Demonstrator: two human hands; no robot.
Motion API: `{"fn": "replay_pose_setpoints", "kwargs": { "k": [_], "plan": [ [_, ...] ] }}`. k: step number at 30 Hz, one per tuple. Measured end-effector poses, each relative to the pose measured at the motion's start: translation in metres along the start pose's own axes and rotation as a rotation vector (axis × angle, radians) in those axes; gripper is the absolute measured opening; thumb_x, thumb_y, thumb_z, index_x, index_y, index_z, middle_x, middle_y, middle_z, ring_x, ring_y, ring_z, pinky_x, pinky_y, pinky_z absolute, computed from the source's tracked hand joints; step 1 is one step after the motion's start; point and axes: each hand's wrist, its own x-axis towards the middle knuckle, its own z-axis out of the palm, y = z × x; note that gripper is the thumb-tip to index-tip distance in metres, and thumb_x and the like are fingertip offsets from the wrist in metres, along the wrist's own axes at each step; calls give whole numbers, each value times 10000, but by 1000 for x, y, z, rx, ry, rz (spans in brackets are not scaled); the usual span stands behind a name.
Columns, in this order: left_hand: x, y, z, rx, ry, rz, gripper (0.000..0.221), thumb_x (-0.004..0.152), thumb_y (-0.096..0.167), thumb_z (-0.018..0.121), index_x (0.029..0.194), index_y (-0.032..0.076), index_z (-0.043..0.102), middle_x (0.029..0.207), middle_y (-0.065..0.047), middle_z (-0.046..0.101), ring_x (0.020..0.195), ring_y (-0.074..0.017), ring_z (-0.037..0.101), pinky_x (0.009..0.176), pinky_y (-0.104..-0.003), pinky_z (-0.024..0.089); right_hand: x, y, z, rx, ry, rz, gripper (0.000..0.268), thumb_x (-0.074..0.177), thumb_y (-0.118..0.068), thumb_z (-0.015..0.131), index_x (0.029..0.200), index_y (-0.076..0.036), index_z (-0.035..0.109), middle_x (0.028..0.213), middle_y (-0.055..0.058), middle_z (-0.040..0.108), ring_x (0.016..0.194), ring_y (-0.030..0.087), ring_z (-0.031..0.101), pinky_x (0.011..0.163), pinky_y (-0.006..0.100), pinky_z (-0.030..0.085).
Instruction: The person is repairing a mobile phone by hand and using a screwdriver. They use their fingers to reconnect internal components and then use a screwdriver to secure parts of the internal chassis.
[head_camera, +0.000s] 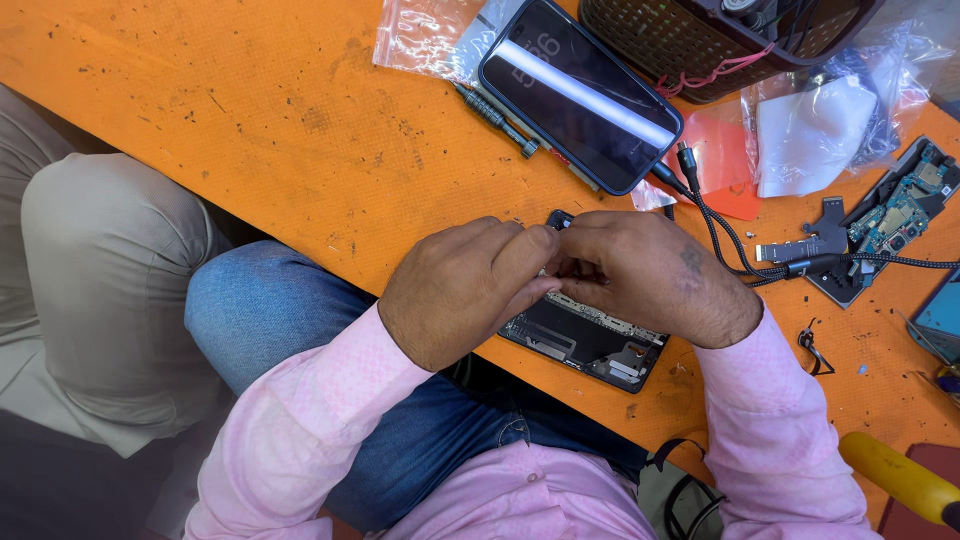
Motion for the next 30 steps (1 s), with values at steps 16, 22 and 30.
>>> {"fn": "replay_pose_setpoints", "kwargs": {
  "k": [16, 22, 30],
  "plan": [
    [0, 26, -18, 33, -155, 46, 196, 914, 140, 588, 1094, 67, 562, 989, -60, 633, 941, -264, 631, 775, -405, 516, 1, 0, -3, 33, -4, 19, 262, 739, -157, 799, 978, -74, 729, 893, 89, 711, 839, 302, 708, 714, 405, 564],
    [-1, 32, -5, 59, -84, 29, 193, 898, 117, 606, 1072, 66, 541, 927, -69, 599, 900, -251, 640, 755, -380, 552, -1, -2, -3, 40, 36, -2, 263, 717, -106, 789, 972, -70, 734, 898, 89, 722, 850, 307, 710, 723, 402, 564],
    [-4, 28, 4, 185, -26, 5, 156, 956, 168, 654, 1026, 88, 540, 833, -56, 584, 828, -247, 623, 724, -395, 534, -1, -5, -6, 9, 16, 0, 288, 710, -139, 828, 960, -47, 718, 882, 118, 702, 824, 332, 696, 701, 418, 551]
  ]
}}
